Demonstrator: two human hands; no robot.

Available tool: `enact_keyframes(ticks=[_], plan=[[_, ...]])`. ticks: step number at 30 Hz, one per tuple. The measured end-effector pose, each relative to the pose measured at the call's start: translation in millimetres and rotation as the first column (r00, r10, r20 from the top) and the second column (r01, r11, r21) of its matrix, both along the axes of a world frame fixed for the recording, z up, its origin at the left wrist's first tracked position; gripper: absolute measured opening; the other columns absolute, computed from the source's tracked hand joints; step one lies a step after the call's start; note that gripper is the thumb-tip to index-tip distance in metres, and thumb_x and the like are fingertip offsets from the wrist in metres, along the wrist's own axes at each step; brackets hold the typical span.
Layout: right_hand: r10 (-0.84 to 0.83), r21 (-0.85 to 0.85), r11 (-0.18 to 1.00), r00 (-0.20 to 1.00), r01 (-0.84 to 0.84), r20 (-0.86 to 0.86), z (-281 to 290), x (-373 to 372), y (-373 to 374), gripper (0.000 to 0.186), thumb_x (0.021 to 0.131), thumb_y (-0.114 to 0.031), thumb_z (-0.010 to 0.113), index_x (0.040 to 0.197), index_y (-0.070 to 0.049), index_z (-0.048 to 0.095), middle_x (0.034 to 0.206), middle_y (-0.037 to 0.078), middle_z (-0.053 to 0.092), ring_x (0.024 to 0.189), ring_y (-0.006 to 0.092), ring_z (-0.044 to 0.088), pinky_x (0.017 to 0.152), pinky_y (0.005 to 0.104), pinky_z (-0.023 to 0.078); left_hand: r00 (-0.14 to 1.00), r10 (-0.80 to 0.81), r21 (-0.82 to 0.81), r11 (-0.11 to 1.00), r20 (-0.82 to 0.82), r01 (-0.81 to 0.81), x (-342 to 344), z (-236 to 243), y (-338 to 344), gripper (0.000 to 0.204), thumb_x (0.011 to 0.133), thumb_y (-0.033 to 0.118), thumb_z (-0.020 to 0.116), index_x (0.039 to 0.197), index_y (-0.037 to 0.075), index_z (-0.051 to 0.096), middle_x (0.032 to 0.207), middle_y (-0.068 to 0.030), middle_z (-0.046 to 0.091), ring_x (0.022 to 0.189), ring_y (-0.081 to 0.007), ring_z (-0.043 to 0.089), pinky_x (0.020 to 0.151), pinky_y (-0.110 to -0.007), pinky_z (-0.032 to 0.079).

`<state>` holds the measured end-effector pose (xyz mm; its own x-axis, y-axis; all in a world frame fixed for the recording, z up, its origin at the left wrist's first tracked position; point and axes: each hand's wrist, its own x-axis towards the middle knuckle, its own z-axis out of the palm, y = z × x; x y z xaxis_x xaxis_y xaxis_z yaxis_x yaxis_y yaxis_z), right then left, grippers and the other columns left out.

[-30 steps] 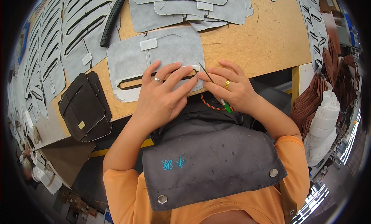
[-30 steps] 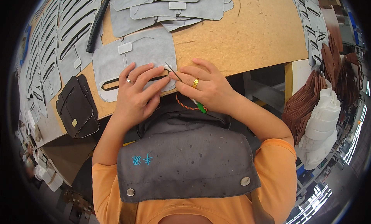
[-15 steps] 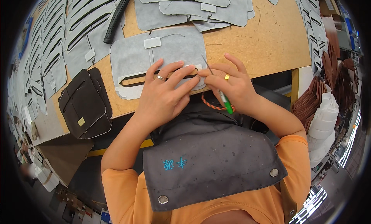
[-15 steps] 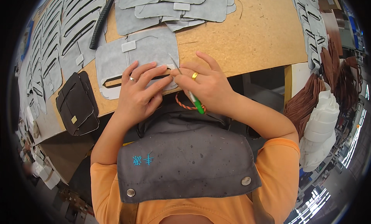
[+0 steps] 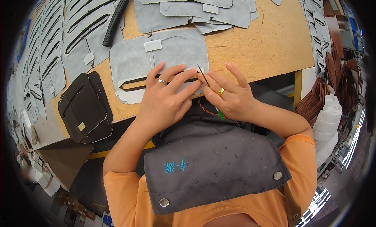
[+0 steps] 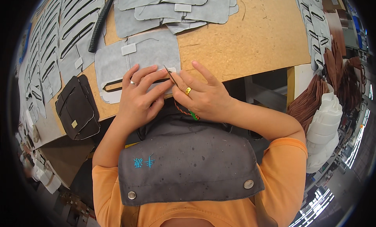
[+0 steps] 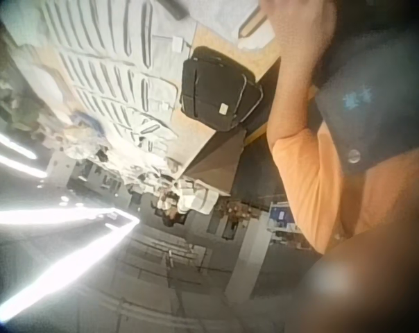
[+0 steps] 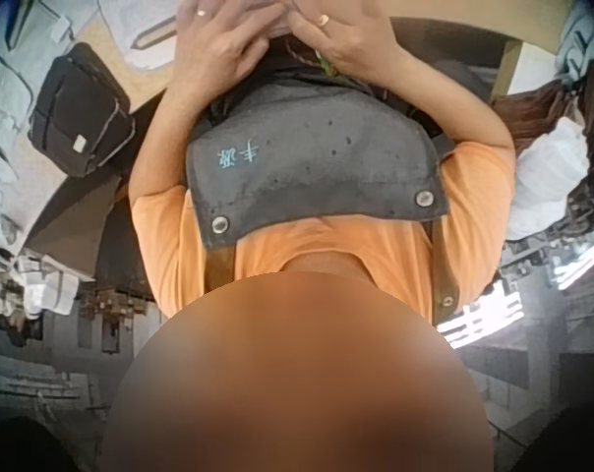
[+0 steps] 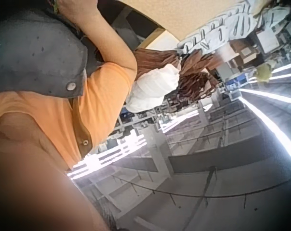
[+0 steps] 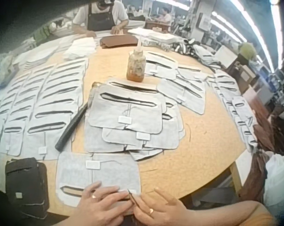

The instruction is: Trim excess material from leather bag components using an awl-like tool.

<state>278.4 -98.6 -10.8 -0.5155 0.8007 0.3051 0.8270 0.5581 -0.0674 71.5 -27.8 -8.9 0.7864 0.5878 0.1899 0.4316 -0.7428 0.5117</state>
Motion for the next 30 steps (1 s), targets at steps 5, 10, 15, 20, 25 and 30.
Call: enact_keyframes(ticks=[5,10,15,20,25,30], plan=[[-0.068,-0.002,0.998,0.998,0.068,-0.015,2,-5,-5,0.012,0.085,-0.017,0.059,0.093,-0.01,0.063,0.111,0.008,0.066,0.11,0.0183,0.059,0.108,0.046,0.033,1.0,-0.02,0.021,1.0,-0.022,0.021,0,-1,-1,0.042,0.07,0.007,0.067,0.111,0.018,0.066,0.122,0.0001,0.059,0.121,-0.022,0.051,0.11,-0.047,0.026],[-0.24,-0.266,0.959,0.779,0.098,-0.579,11,28,17,0.023,0.087,-0.006,0.063,0.11,-0.009,0.065,0.1,0.009,0.066,0.101,0.0252,0.06,0.093,0.0392,0.044,0.999,-0.006,0.055,0.998,-0.049,0.009,-3,-2,-3,0.045,0.073,0.013,0.07,0.117,0.02,0.063,0.129,0.0011,0.055,0.125,-0.0213,0.046,0.11,-0.048,0.026],[-0.255,-0.318,0.948,0.678,0.033,-0.69,25,28,28,0.017,0.089,-0.009,0.062,0.106,-0.006,0.067,0.092,0.009,0.066,0.088,0.0216,0.061,0.08,0.0319,0.048,0.998,-0.03,0.068,0.997,-0.062,0.035,-2,0,-2,0.045,0.073,0.012,0.07,0.116,0.02,0.063,0.13,0.0007,0.054,0.124,-0.0215,0.047,0.11,-0.047,0.027],[-0.64,-0.81,0.549,0.52,-0.205,-0.565,23,32,40,0.022,0.097,-0.02,0.055,0.099,0.001,0.064,0.089,0.006,0.066,0.084,0.0124,0.063,0.077,0.0263,0.05,0.998,-0.037,0.063,0.997,-0.053,0.04,-2,1,0,0.043,0.072,0.011,0.07,0.114,0.019,0.062,0.13,0.0001,0.055,0.123,-0.0218,0.048,0.109,-0.047,0.028],[-0.621,-0.776,0.574,0.478,-0.263,-0.621,20,29,48,0.021,0.097,-0.019,0.055,0.094,0.001,0.062,0.088,0.005,0.067,0.08,0.0095,0.063,0.073,0.0233,0.051,0.994,-0.086,0.037,0.995,-0.064,0.088,1,10,8,0.038,0.074,0.007,0.067,0.11,0.016,0.065,0.125,0.002,0.059,0.121,-0.0207,0.051,0.106,-0.044,0.03],[-0.621,-0.824,0.522,0.564,-0.221,-0.545,24,26,55,0.021,0.097,-0.019,0.056,0.093,0.0,0.062,0.084,0.004,0.066,0.076,0.0092,0.063,0.07,0.0231,0.052,0.992,-0.117,0.014,0.993,-0.057,0.118,-2,7,13,0.036,0.073,0.011,0.068,0.109,0.016,0.064,0.127,0.0029,0.058,0.121,-0.0199,0.05,0.106,-0.043,0.029]])
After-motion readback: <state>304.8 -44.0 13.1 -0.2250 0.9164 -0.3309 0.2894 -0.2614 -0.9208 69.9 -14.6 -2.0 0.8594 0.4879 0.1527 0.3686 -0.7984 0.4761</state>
